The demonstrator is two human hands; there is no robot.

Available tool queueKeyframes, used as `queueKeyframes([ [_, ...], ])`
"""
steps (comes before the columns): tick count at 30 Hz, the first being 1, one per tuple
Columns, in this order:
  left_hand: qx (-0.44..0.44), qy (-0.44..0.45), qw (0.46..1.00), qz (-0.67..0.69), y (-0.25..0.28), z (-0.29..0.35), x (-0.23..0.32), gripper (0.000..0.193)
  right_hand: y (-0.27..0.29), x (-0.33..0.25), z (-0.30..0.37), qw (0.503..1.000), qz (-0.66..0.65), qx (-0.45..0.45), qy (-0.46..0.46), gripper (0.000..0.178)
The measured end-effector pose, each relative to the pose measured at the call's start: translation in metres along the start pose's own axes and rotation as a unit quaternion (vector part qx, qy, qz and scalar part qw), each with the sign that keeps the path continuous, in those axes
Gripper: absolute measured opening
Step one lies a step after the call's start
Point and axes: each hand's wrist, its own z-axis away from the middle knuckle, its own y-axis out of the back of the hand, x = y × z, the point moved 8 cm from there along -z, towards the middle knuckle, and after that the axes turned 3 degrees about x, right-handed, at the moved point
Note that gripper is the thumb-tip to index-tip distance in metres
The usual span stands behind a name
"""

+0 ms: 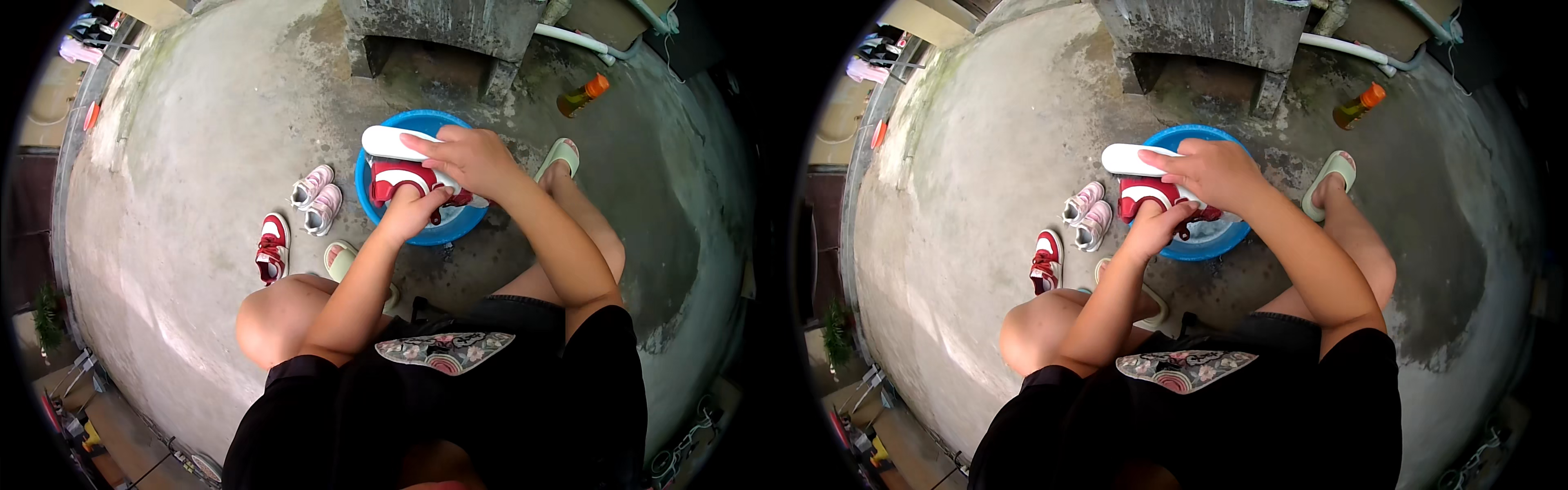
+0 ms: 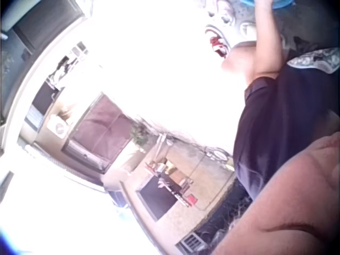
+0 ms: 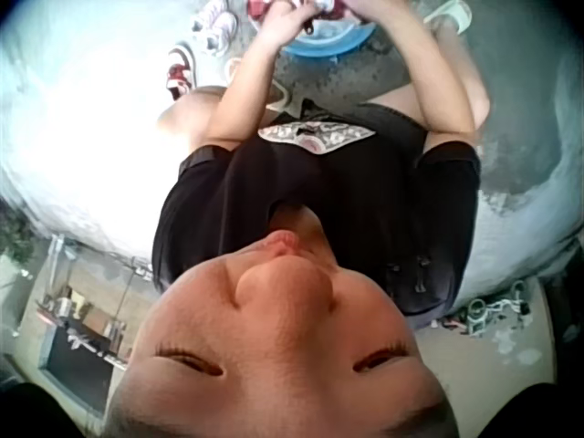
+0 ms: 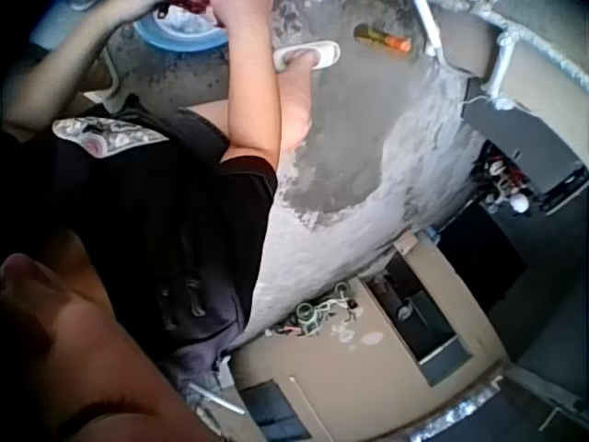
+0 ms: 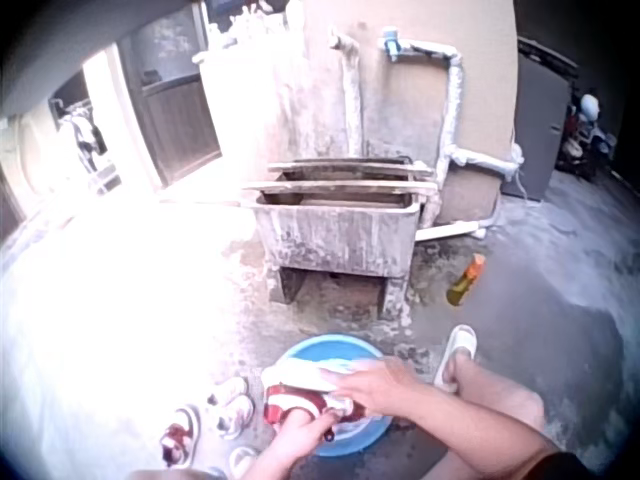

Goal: The person scrubs a red and white sneaker with a white brush and soapy water in a blue basin. They then rinse the shoe under a running tap and place it on a wooden rack.

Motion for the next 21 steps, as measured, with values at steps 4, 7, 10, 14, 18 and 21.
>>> queueKeyframes([
  [4, 0.037, -0.116, 0.992, 0.035, 0.014, -0.002, 0.013, 0.032, 0.003, -0.002, -0.005, 0.998, 0.025, 0.023, 0.048, 0.050],
  [7, 0.064, -0.137, 0.981, 0.125, 0.048, -0.001, 0.015, 0.036, 0.018, 0.041, 0.039, 1.000, 0.005, 0.005, 0.005, 0.050],
  [10, 0.082, -0.166, 0.983, -0.011, 0.035, 0.004, 0.020, 0.035, 0.010, 0.026, 0.044, 1.000, -0.001, -0.018, 0.005, 0.052],
  [14, 0.046, -0.114, 0.985, -0.119, -0.005, 0.002, 0.010, 0.032, 0.000, -0.013, 0.002, 0.999, 0.011, 0.020, 0.036, 0.057],
  [18, 0.075, -0.175, 0.982, -0.010, 0.030, 0.007, 0.026, 0.037, 0.012, -0.002, 0.008, 0.998, 0.018, -0.006, 0.065, 0.059],
  [21, 0.089, -0.145, 0.985, 0.027, 0.050, 0.010, 0.030, 0.040, 0.018, 0.017, 0.033, 0.999, 0.007, -0.023, 0.035, 0.061],
])
